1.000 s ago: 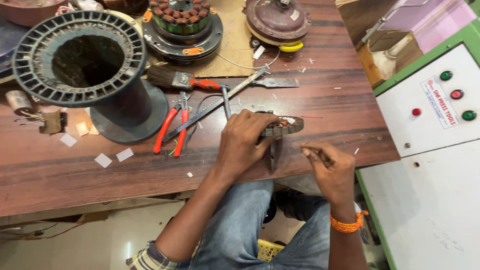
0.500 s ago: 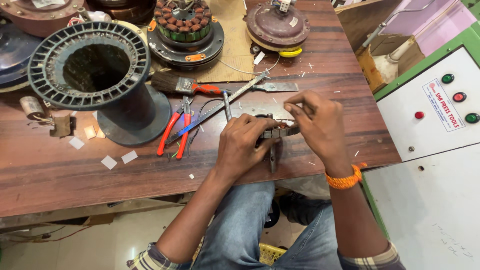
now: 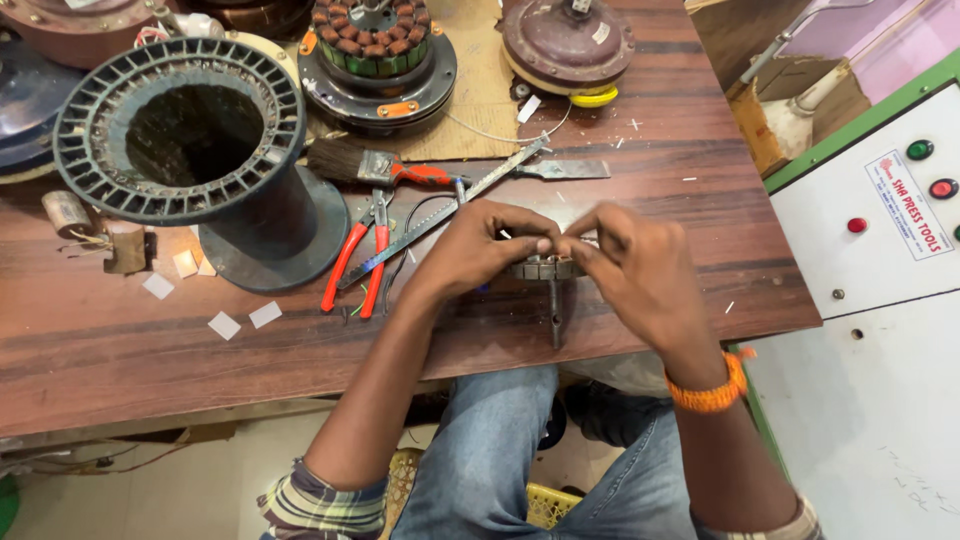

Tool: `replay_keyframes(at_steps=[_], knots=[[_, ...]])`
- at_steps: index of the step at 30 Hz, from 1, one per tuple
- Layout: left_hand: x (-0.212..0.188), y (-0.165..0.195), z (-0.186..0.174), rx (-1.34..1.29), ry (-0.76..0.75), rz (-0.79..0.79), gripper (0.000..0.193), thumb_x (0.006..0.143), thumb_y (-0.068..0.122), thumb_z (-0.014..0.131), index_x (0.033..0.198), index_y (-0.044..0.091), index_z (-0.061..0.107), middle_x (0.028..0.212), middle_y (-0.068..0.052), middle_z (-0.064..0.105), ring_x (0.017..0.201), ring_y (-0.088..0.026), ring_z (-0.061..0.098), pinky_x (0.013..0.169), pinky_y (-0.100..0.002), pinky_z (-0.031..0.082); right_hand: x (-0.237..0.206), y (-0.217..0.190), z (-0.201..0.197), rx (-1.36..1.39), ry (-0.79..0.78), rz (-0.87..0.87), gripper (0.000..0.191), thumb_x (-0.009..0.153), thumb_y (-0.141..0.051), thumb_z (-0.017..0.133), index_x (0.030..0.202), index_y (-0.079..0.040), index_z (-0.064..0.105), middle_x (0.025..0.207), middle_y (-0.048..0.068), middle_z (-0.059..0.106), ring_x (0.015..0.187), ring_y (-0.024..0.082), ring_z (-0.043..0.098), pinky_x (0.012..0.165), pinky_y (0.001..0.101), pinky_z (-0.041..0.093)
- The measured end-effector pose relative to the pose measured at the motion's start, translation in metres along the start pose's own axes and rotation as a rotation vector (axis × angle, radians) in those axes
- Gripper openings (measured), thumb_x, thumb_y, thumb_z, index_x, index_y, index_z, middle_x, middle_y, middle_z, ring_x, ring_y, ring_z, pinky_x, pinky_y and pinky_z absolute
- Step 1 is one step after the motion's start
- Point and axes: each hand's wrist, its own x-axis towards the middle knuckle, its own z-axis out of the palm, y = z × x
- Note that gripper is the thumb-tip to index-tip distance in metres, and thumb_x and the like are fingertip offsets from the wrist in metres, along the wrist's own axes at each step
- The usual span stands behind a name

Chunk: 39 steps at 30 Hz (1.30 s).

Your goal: The person sits at a workbench and works on a small electric motor armature, using both hands to fit and press small components around the commutator and adjust parts on the assembly by hand. The work continues throughout the clip with the armature held against the bench.

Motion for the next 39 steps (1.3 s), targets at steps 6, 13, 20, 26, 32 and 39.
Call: replay_keyframes(at_steps=[6,13,20,26,32,39], knots=[[-0.007,0.006,-0.01,0.101,-0.01,0.053,0.021,0.085,0.008,0.074,0.105,0.005,0.08,0.097,-0.005,0.081,0.089,-0.01,0.073,0.086,-0.028,0.058,-0.038,-0.014,0.03,0.053,0.15,0.022,0.014,0.086,-0.013,0.082,0.094,-0.004,0.074,0.06,0.01,0.056,0.049,0.014,0.042,0.048,0.0325,0.036],[-0.014,0.013,-0.005,0.191,0.0,0.015,0.019,0.086,0.009,0.076,0.104,0.007,0.08,0.095,-0.003,0.082,0.087,-0.009,0.073,0.084,-0.027,0.057,-0.069,-0.009,0.057,0.244,0.34,-0.1,0.009,0.092,0.002,0.073,0.101,0.0,0.071,0.086,0.007,0.072,0.069,0.007,0.066,0.061,0.0236,0.051],[-0.019,0.024,0.003,0.266,-0.011,-0.038,0.021,0.084,0.014,0.077,0.104,0.01,0.08,0.088,-0.003,0.082,0.077,-0.007,0.068,0.076,-0.028,0.056,-0.088,0.008,0.068,0.419,0.354,0.07,0.009,0.09,0.004,0.077,0.098,0.0,0.074,0.085,0.005,0.073,0.067,0.004,0.054,0.059,0.0225,0.043],[-0.013,0.039,0.007,0.437,-0.039,-0.071,0.022,0.084,0.018,0.077,0.105,0.013,0.08,0.085,-0.004,0.08,0.071,-0.009,0.069,0.069,-0.029,0.055,-0.094,0.032,0.081,0.732,0.257,0.151,0.007,0.091,0.001,0.077,0.097,-0.001,0.074,0.081,-0.002,0.063,0.072,0.002,0.049,0.063,0.0212,0.039],[-0.033,0.052,0.019,0.358,0.024,0.1,0.035,0.083,0.02,0.081,0.115,0.009,0.074,0.103,-0.006,0.078,0.093,-0.017,0.075,0.084,-0.034,0.057,-0.109,0.048,0.088,0.256,0.323,0.084,0.006,0.088,-0.001,0.077,0.094,-0.003,0.074,0.06,-0.002,0.058,0.053,0.003,0.046,0.05,0.0231,0.035],[-0.055,0.039,0.068,0.755,0.421,0.331,0.042,0.08,0.019,0.082,0.12,0.011,0.069,0.111,-0.005,0.072,0.1,-0.029,0.061,0.089,-0.043,0.049,-0.108,0.058,0.048,0.289,0.419,0.123,0.011,0.087,0.001,0.078,0.097,-0.002,0.077,0.071,0.002,0.067,0.055,0.004,0.044,0.048,0.0243,0.032]])
